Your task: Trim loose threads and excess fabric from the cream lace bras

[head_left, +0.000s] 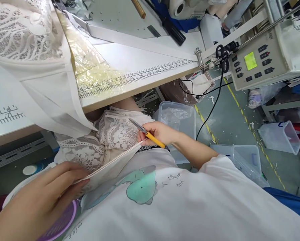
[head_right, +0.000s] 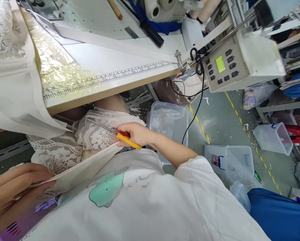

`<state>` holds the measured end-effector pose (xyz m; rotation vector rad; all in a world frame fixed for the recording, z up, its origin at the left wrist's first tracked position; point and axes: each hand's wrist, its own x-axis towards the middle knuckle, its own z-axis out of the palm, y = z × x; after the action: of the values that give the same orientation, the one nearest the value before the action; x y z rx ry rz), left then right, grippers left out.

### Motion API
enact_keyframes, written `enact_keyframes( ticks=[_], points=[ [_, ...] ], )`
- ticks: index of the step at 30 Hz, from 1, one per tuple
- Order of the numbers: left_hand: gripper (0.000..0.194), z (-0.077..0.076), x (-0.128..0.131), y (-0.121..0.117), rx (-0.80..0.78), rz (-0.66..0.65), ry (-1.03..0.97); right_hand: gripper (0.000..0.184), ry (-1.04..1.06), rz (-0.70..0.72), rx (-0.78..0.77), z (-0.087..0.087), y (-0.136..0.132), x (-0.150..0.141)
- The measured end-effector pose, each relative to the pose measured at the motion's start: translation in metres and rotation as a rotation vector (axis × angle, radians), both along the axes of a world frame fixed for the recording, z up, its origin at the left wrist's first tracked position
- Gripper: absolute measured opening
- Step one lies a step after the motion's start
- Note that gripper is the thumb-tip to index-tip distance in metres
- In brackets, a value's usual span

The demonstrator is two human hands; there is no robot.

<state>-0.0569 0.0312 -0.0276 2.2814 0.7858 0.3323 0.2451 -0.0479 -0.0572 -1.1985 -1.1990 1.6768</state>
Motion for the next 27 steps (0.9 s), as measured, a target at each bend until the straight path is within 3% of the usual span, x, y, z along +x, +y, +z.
enact_keyframes(
  ticks=[3,6,9,13,18,23,27],
  points=[
    [0.008,-0.001,0.002,0.01,0.026,-0.19,-0.006,0.022,-0.092,0.045,0.01,0.002,0.004,0.002],
    [0.006,-0.003,0.007,0.022,-0.022,-0.245,-0.028,0.023,-0.192,0.054,0.051,0.002,0.01,0.003],
    [0.01,-0.005,0.015,0.032,-0.087,-0.191,0.012,0.026,-0.314,0.038,0.098,0.0,0.017,0.004],
    [0.026,-0.013,0.023,0.043,-0.259,-0.073,0.222,0.022,-0.504,-0.022,0.081,-0.004,0.024,0.002],
    [0.029,-0.024,0.024,0.05,-0.375,-0.013,0.246,0.02,-0.537,-0.129,0.068,-0.017,0.025,-0.002],
    [0.026,-0.025,0.02,0.045,-0.312,-0.028,0.172,0.021,-0.571,-0.16,0.149,-0.027,0.018,-0.004],
    [0.025,-0.016,0.015,0.031,-0.071,-0.02,0.172,0.021,-0.589,-0.153,0.258,-0.022,0.01,-0.004]
  ],
)
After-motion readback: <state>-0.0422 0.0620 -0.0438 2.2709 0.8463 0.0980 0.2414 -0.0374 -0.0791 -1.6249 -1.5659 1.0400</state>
